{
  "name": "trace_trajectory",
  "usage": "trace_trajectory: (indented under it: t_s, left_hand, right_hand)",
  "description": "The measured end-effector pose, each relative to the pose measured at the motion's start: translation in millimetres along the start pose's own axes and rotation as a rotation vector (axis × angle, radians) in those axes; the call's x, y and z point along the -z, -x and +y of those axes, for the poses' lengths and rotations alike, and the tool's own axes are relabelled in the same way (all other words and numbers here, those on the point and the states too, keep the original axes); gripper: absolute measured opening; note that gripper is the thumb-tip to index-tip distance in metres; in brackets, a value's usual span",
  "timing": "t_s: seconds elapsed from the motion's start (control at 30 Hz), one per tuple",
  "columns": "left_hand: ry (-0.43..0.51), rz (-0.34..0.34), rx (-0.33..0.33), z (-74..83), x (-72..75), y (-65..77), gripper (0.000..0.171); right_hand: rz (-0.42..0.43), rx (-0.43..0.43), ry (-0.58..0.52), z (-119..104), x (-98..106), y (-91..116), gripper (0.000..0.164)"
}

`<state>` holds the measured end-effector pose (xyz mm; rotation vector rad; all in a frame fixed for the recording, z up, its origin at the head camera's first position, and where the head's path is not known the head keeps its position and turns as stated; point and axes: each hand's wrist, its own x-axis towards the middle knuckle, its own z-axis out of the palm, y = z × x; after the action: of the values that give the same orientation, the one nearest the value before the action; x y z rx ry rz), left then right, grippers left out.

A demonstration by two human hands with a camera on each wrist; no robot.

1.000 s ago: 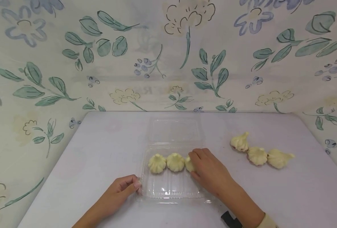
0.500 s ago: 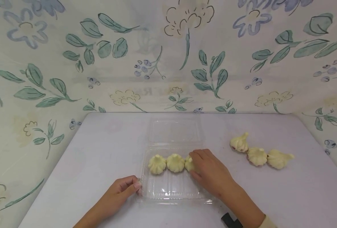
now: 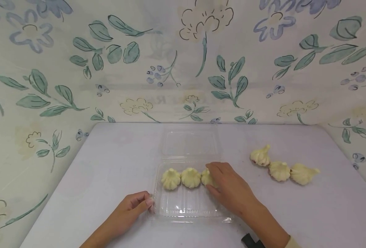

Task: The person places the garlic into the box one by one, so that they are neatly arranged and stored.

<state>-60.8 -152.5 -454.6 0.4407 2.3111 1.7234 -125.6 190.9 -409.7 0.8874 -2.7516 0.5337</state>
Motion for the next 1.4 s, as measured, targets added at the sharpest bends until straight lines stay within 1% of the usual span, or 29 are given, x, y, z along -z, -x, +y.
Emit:
trace_trajectory:
  t_s: [0.23, 0.4, 0.57, 0.7, 0.97, 1.1, 1.27, 1.4]
  left_hand:
    - [-0.004, 0.001, 0.009, -0.8, -0.7, -1.7, 0.024]
    - [-0.010, 0.003, 0.015, 0.0, 0.3, -0.4, 0.024]
    - [-0.006, 0.001, 0.010, 0.0, 0.7, 0.1, 0.024]
    - [-0.003, 0.001, 0.011, -0.8, 1.1, 0.8, 0.024]
    - [0.033, -0.016, -0.018, -2.1, 0.8, -0.1, 0.023]
    - [0.032, -0.019, -0.021, -1.8, 0.3, -0.6, 0.023]
    - [0.031, -0.021, -0.014, -0.6, 0.2, -0.8, 0.024]
    - [0.025, -0.015, -0.012, 0.0, 0.5, 0.2, 0.023]
  right_hand:
    - [0.023, -0.003, -0.027, 0, 4, 1, 0.062]
    - [0.059, 0.006, -0.069, 0, 6, 2, 0.060]
    - [0.105, -0.003, -0.083, 2, 12, 3, 0.057]
    - [0.132, -0.023, -0.082, 5, 17, 5, 0.057]
    - [0.173, -0.064, -0.052, 19, 29, 12, 0.060]
    - [0.191, -0.089, -0.039, 24, 34, 16, 0.059]
    - [0.199, -0.107, -0.024, 32, 39, 19, 0.060]
    - [0.178, -0.140, -0.013, 38, 43, 19, 0.063]
